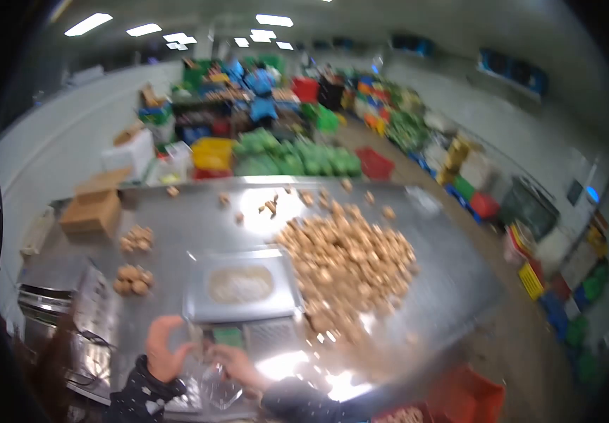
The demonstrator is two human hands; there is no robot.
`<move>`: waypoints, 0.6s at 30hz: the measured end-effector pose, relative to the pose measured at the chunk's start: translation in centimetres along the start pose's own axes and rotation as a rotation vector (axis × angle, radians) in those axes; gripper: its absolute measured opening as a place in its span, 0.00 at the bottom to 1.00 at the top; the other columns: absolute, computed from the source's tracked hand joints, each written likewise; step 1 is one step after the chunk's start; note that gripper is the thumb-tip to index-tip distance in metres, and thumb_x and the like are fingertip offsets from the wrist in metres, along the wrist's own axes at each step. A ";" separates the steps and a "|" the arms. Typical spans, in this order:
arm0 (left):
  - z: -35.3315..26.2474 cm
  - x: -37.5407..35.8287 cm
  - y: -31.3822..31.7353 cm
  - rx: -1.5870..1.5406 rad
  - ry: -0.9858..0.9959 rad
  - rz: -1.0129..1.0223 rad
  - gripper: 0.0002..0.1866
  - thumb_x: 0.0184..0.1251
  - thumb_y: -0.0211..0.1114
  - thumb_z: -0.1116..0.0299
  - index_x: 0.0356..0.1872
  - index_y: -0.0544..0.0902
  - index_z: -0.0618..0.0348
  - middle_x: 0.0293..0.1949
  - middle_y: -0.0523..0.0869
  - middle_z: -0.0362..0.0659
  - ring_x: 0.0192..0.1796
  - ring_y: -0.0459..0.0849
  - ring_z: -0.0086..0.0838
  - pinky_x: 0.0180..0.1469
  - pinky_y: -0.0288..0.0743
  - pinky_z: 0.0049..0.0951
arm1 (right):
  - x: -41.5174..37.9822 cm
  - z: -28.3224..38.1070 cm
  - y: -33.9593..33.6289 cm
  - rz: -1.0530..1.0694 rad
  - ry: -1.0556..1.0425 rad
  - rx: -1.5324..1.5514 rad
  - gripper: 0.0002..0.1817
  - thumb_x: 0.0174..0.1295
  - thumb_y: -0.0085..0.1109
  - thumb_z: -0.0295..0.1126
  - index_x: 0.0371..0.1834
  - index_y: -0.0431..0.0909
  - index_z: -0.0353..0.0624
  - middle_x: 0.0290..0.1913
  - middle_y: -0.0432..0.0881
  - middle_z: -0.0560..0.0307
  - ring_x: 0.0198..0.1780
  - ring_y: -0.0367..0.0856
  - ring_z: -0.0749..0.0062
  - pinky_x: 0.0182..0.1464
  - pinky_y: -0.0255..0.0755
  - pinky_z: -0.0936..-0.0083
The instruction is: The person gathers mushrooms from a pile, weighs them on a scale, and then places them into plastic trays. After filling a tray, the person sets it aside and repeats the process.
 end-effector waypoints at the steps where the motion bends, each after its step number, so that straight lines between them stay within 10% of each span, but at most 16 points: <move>1: 1.3 -0.4 1.6 -0.190 -0.230 -0.048 0.23 0.40 0.72 0.73 0.43 0.77 0.61 0.40 0.81 0.47 0.43 0.80 0.34 0.47 0.72 0.34 | -1.7 -1.4 -3.7 -0.089 0.019 0.064 0.12 0.64 0.47 0.25 0.50 0.75 0.43 0.29 0.81 0.60 0.20 0.76 0.79 0.23 0.71 0.82; 5: 1.1 -3.5 12.9 -0.596 -0.548 0.277 0.28 0.45 0.73 0.73 0.51 0.72 0.61 0.42 0.79 0.44 0.43 0.78 0.28 0.47 0.72 0.27 | -10.7 -1.3 -23.0 -0.545 -0.139 0.149 0.14 0.65 0.47 0.28 0.53 0.70 0.38 0.35 0.84 0.55 0.24 0.80 0.77 0.25 0.75 0.81; 10: -5.4 -3.9 24.2 -0.394 -0.339 0.589 0.46 0.35 0.80 0.54 0.58 0.68 0.60 0.54 0.74 0.52 0.54 0.75 0.43 0.56 0.69 0.38 | -29.6 -2.6 -49.8 -1.274 -0.097 -0.448 0.12 0.63 0.46 0.23 0.46 0.77 0.42 0.31 0.82 0.54 0.26 0.80 0.74 0.25 0.74 0.80; 14: -9.5 -2.3 32.5 -0.356 -0.062 0.687 0.53 0.27 0.81 0.51 0.61 0.65 0.58 0.54 0.72 0.55 0.54 0.72 0.51 0.56 0.67 0.43 | -38.8 -4.7 -56.4 -1.422 0.343 -0.960 0.12 0.59 0.49 0.25 0.44 0.78 0.43 0.32 0.81 0.46 0.33 0.80 0.54 0.37 0.72 0.66; 18: -5.3 -4.1 42.3 -0.031 -0.428 0.587 0.30 0.50 0.61 0.57 0.59 0.72 0.32 0.55 0.74 0.41 0.53 0.75 0.43 0.54 0.65 0.54 | -38.7 -16.4 -65.5 -1.388 0.043 -0.876 0.14 0.54 0.49 0.22 0.45 0.77 0.38 0.34 0.81 0.43 0.36 0.80 0.56 0.41 0.73 0.65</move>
Point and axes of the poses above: each hand's wrist, its own x-axis towards the middle knuckle, its own y-axis out of the palm, z = x × y, the point moved 10 cm from there along x, towards the middle knuckle
